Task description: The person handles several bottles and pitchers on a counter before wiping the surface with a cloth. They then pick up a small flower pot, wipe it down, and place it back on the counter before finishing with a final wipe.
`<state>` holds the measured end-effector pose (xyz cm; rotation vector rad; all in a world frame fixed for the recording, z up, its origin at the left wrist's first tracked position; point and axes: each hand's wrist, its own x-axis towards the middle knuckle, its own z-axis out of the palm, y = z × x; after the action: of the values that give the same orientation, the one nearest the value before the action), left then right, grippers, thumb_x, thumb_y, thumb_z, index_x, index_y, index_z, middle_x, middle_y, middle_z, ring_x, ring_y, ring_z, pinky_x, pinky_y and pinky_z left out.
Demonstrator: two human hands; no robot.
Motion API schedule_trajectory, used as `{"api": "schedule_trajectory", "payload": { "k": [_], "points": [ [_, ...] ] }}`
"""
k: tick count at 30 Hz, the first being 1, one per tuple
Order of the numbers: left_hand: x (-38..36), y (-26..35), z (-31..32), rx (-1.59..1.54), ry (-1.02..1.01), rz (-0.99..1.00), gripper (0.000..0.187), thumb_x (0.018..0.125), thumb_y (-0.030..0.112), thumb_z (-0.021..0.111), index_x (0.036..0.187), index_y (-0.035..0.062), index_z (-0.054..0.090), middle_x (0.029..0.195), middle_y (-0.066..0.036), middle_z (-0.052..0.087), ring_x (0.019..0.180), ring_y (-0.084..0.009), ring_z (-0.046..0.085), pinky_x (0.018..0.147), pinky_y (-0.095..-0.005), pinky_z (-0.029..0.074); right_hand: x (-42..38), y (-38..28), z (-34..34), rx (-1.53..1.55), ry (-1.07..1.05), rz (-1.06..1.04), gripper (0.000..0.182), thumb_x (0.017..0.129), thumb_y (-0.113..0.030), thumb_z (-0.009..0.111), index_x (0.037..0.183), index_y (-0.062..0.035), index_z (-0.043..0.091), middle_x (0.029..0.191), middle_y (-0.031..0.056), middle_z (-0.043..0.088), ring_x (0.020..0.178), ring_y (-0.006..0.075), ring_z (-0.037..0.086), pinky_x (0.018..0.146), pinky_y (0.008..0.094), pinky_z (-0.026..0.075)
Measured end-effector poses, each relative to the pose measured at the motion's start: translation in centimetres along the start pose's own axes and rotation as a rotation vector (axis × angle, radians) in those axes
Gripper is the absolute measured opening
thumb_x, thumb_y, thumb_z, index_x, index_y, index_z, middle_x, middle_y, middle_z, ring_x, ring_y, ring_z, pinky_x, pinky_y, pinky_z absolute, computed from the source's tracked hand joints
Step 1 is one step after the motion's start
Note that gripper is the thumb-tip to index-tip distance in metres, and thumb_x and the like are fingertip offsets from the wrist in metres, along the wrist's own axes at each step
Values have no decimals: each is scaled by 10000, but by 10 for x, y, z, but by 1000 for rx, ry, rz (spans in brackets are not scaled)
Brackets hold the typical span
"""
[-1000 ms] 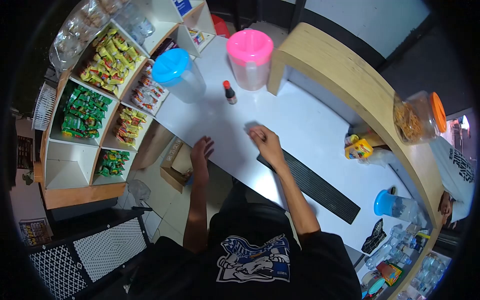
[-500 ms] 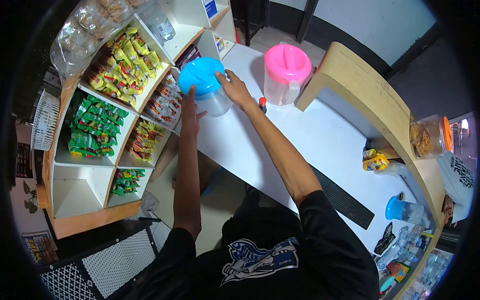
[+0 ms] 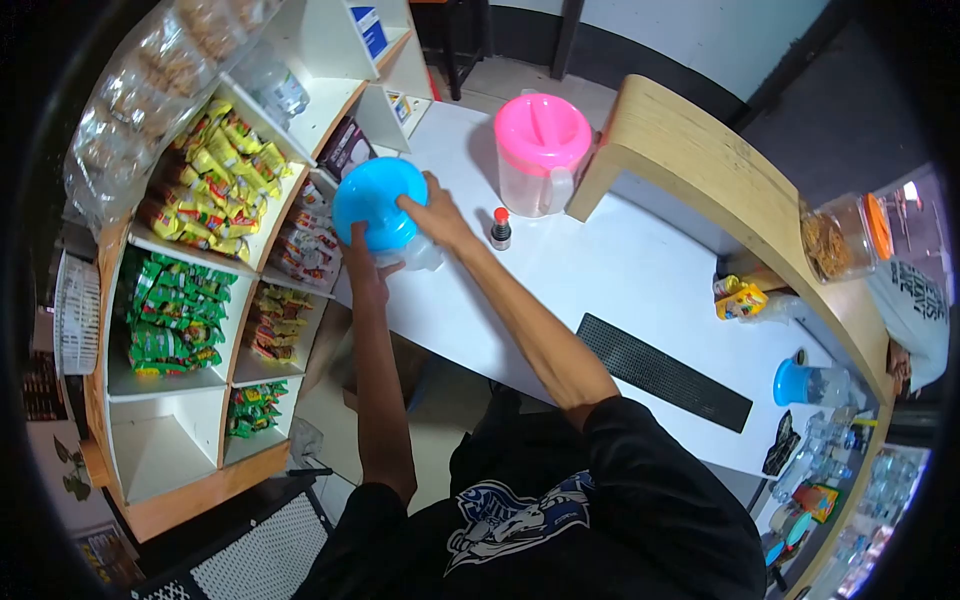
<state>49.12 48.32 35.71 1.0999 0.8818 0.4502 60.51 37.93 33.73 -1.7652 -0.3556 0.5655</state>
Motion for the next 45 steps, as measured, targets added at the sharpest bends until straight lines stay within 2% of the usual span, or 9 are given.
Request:
{"api": "schedule_trajectory", "payload": {
  "k": [5, 11, 17, 29, 30, 36, 39, 40, 45],
  "points": [
    [-28, -25, -23, -24, -23, -37, 868, 846, 452, 646, 1569, 192, 243, 1485, -150, 403, 1290, -369, 482, 847, -553, 551, -73, -14, -5, 16, 31, 0, 878, 849, -411, 661, 1551, -61, 267, 1288, 299, 615, 1174, 439, 627, 1031, 436, 481],
    [-122, -53, -44, -125, 59, -10, 822, 902, 380, 615, 1555, 48, 243, 1496, -206, 382, 1348, -393, 441, 1057, -574, 434, -157, 6, -12, 37, 30, -116, 818, 900, -236, 665, 1582, -134, 225, 1352, 300, 571, 1220, 435, 600, 1038, 468, 482],
    [-231, -33, -8, 13, 45, 85, 813, 934, 344, 600, 1585, 69, 199, 1531, -220, 342, 1374, -414, 415, 1109, -568, 391, -243, -18, -70, 151, -1, -28, 811, 905, -184, 658, 1587, -148, 220, 1423, 272, 526, 1276, 432, 557, 1015, 481, 514],
    [-286, -84, 121, 181, -433, -24, 841, 942, 301, 638, 1595, 51, 171, 1559, -229, 310, 1405, -387, 385, 1132, -515, 377, -342, 24, -211, 134, 536, -78, 805, 922, -213, 682, 1582, -110, 230, 1410, 278, 538, 1241, 424, 593, 997, 461, 513],
    [-285, -94, 138, 194, -483, 33, 792, 904, 337, 633, 1553, 63, 269, 1490, -205, 397, 1314, -386, 488, 942, -506, 536, -346, 31, -224, 103, 593, -81, 803, 923, -232, 677, 1582, -114, 232, 1400, 276, 547, 1243, 424, 592, 1005, 464, 505],
    [-277, -142, 226, 318, -813, 28, 790, 943, 319, 616, 1572, 43, 228, 1499, -232, 397, 1352, -373, 453, 1029, -465, 499, -361, 54, -295, 153, 809, 68, 774, 929, -292, 641, 1577, -124, 253, 1366, 295, 567, 1258, 421, 580, 1051, 440, 463],
    [-288, -147, 262, 358, -879, -69, 773, 938, 337, 608, 1559, 46, 252, 1443, -230, 452, 1289, -365, 518, 904, -438, 587, -360, 74, -320, 271, 851, 93, 775, 927, -303, 639, 1575, -117, 257, 1367, 298, 565, 1250, 413, 584, 1050, 442, 463],
    [-292, -151, 269, 359, -894, -44, 772, 931, 354, 604, 1552, 52, 261, 1407, -230, 479, 1208, -352, 589, 742, -392, 641, -361, 78, -327, 293, 864, 99, 789, 921, -318, 640, 1576, -104, 253, 1372, 303, 558, 1245, 406, 585, 1047, 437, 467],
    [-302, -162, 296, 454, -923, -60, 711, 930, 404, 582, 1487, 37, 334, 1365, -218, 491, 1176, -343, 602, 669, -392, 658, -364, 98, -347, 329, 875, 127, 806, 931, -352, 610, 1593, -115, 216, 1435, 301, 474, 1273, 412, 541, 1005, 466, 498]
  ]
}}
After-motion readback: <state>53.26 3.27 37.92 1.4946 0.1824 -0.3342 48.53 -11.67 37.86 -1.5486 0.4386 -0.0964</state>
